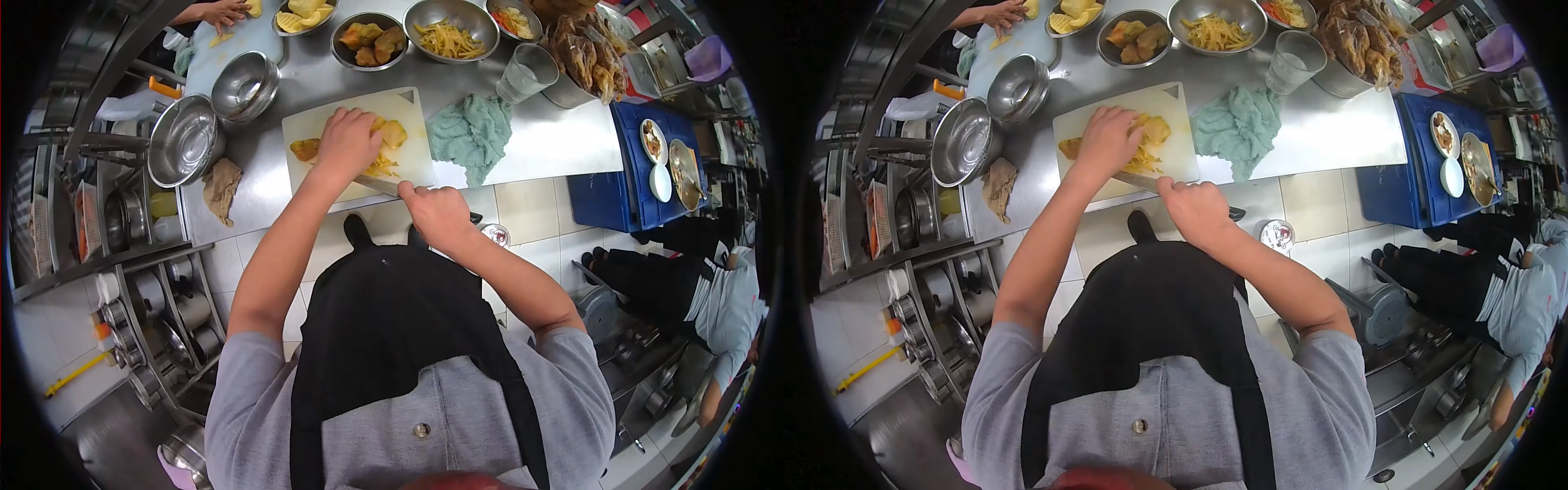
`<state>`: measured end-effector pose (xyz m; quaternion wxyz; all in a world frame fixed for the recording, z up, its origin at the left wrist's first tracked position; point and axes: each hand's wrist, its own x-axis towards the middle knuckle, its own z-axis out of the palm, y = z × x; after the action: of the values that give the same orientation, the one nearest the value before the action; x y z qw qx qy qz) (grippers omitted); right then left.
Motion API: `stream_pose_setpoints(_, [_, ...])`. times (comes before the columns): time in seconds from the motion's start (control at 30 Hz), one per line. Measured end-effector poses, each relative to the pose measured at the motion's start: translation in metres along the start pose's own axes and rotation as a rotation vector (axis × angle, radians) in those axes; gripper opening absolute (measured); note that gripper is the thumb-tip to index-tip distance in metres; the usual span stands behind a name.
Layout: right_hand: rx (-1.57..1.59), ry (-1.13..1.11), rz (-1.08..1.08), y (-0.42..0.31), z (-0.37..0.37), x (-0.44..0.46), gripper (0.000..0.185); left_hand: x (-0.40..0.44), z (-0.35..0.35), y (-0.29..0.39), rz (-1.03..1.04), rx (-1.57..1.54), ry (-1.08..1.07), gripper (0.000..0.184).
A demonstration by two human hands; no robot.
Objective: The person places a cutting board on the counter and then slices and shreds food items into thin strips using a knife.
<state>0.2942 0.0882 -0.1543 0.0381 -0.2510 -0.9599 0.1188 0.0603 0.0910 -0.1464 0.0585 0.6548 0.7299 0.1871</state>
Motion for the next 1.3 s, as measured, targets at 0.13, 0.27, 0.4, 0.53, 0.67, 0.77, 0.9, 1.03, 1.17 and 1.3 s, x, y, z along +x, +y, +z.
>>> stream_pose_setpoints(0.13, [0.008,0.038,0.005,-0.003,0.003,0.001,0.018,0.020,0.019,0.008,-0.014,0.095,-0.108,0.022])
stream_pose_setpoints(0.27, [0.070,0.035,0.039,-0.005,-0.001,-0.001,0.018,0.021,0.018,-0.003,-0.060,-0.085,-0.190,0.022])
stream_pose_setpoints(0.4, [0.096,0.050,0.027,-0.004,0.000,-0.002,0.018,0.036,-0.007,-0.015,-0.419,-0.638,-0.241,0.021])
stream_pose_setpoints(0.53, [0.115,0.063,0.024,-0.004,0.004,-0.001,0.016,0.040,-0.013,-0.043,-0.327,-0.689,-0.168,0.022])
stream_pose_setpoints(0.67, [0.128,0.062,0.019,-0.005,0.002,0.001,0.015,0.043,-0.007,-0.042,-0.371,-0.817,-0.250,0.021])
stream_pose_setpoints(0.77, [0.151,0.061,0.010,-0.006,0.006,0.001,0.014,0.044,-0.002,-0.037,-0.365,-0.662,-0.320,0.022])
stream_pose_setpoints(0.9, [0.194,0.039,0.061,-0.006,0.007,-0.004,0.016,0.042,0.000,-0.032,-0.369,-0.458,-0.479,0.025])
stream_pose_setpoints(1.03, [0.187,0.052,0.061,-0.004,0.008,-0.006,0.015,0.032,0.003,-0.039,-0.134,-0.338,-0.440,0.021])
stream_pose_setpoints(1.17, [0.170,0.029,0.051,-0.005,0.006,-0.003,0.014,0.034,0.002,-0.037,-0.135,-0.326,-0.477,0.018])
stream_pose_setpoints(1.3, [0.218,-0.002,0.044,-0.006,0.006,0.000,0.017,0.034,0.004,-0.035,-0.168,-0.407,-0.505,0.015])
